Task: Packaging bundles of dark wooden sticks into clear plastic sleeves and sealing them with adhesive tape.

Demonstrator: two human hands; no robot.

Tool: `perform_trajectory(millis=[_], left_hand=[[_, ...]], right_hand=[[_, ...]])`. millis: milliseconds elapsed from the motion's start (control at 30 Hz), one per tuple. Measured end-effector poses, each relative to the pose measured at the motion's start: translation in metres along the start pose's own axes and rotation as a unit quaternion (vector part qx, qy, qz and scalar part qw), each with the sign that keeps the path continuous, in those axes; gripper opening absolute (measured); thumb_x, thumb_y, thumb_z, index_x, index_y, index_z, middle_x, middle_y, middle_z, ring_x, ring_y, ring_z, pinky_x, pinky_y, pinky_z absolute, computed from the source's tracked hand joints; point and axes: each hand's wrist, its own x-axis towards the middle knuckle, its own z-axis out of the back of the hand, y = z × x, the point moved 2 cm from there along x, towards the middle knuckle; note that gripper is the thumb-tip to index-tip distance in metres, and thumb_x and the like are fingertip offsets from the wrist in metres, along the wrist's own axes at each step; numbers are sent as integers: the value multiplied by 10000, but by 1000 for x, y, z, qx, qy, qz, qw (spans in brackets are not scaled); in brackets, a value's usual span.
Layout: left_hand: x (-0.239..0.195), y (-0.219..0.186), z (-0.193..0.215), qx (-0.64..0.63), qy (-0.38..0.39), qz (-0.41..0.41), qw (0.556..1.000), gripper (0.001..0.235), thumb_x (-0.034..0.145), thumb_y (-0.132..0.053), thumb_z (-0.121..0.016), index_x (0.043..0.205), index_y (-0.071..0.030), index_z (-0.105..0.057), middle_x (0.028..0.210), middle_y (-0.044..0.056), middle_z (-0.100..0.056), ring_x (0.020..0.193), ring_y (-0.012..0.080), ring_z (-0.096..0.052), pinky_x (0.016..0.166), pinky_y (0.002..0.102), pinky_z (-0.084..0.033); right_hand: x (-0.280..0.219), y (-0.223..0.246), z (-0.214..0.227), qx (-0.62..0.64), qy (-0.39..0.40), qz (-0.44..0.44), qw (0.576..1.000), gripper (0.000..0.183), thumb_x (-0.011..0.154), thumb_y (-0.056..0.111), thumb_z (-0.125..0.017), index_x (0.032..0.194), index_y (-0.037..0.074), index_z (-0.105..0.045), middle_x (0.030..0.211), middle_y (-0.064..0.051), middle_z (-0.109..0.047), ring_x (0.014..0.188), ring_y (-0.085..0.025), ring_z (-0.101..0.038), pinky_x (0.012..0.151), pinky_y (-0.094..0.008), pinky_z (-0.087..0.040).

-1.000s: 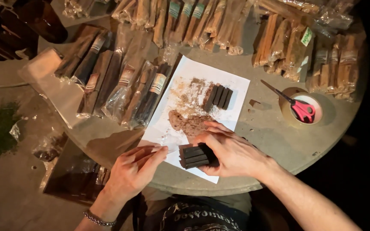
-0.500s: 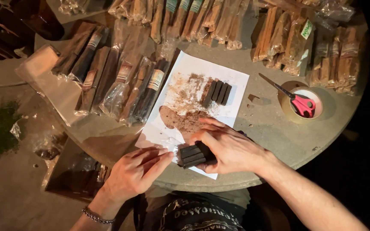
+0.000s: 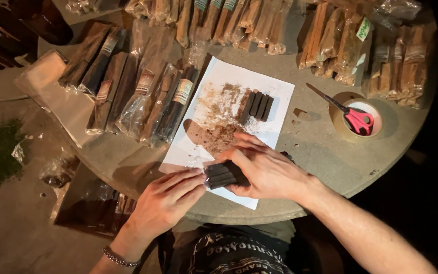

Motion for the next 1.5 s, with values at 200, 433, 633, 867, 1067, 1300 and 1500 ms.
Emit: perform_trajectory(millis=[200, 433, 633, 867, 1067, 1300, 1500], left_hand=[[4, 1, 3, -44, -19, 52, 998, 186, 814, 99, -769, 943, -32, -739, 1182, 101, -715, 1154, 275, -698, 1023, 391, -595], [9, 0, 3, -53, -58, 73, 994, 169, 861, 118, -731, 905, -45, -741, 1178, 109, -718, 1150, 283, -706, 996, 387, -613], [10, -4, -1, -58, -88, 77, 991, 130, 785, 5, -867, 872, -30, -776, 1091, 150, -766, 1093, 322, -727, 1033, 442, -593], [-8, -9, 1, -91, -116, 129, 981, 318, 794, -294, -879, 974, -63, -754, 1236, 135, -718, 1227, 297, -644, 1136, 510, -485], [0, -9, 16, -39, -141, 215, 966, 146, 857, -107, -846, 895, -22, -734, 861, 80, -737, 769, 226, -663, 750, 368, -559], [17, -24, 4, 142, 13, 277, 950, 352, 888, -461, -755, 914, -110, -760, 960, 32, -715, 838, 214, -686, 646, 360, -591], [19, -31, -6, 173, 9, 311, 934, 115, 859, -170, -758, 778, -89, -749, 967, 20, -647, 877, 265, -626, 635, 385, -560]], right_hand=[[8, 2, 2, 11, 16, -20, 1000, 588, 819, 217, -817, 1257, 44, -464, 1046, -216, -714, 930, -372, -740, 1233, -546, -331], [12, 4, -3, 5, 34, -115, 993, 617, 843, 334, -849, 1243, 64, -465, 990, -240, -699, 1185, -454, -615, 1139, -516, -430], [13, 9, -11, -18, -22, -87, 996, 570, 868, 297, -820, 1200, 31, -440, 924, -204, -720, 995, -396, -701, 1194, -530, -384], [2, 5, -24, -29, -5, -145, 989, 630, 880, 431, -798, 1268, 43, -488, 1156, -237, -670, 1323, -481, -503, 1065, -547, -450], [-1, 1, -27, -27, 18, -183, 983, 645, 835, 389, -819, 1308, 86, -501, 1310, -176, -639, 1414, -449, -425, 1028, -565, -484], [-3, 3, -18, -32, 4, -153, 988, 657, 830, 368, -849, 1305, 75, -502, 1182, -218, -703, 1414, -495, -445, 1162, -579, -379], [-6, 3, -12, -20, 12, -164, 986, 600, 868, 395, -811, 1290, 94, -509, 1203, -221, -706, 1457, -479, -408, 1145, -571, -398]])
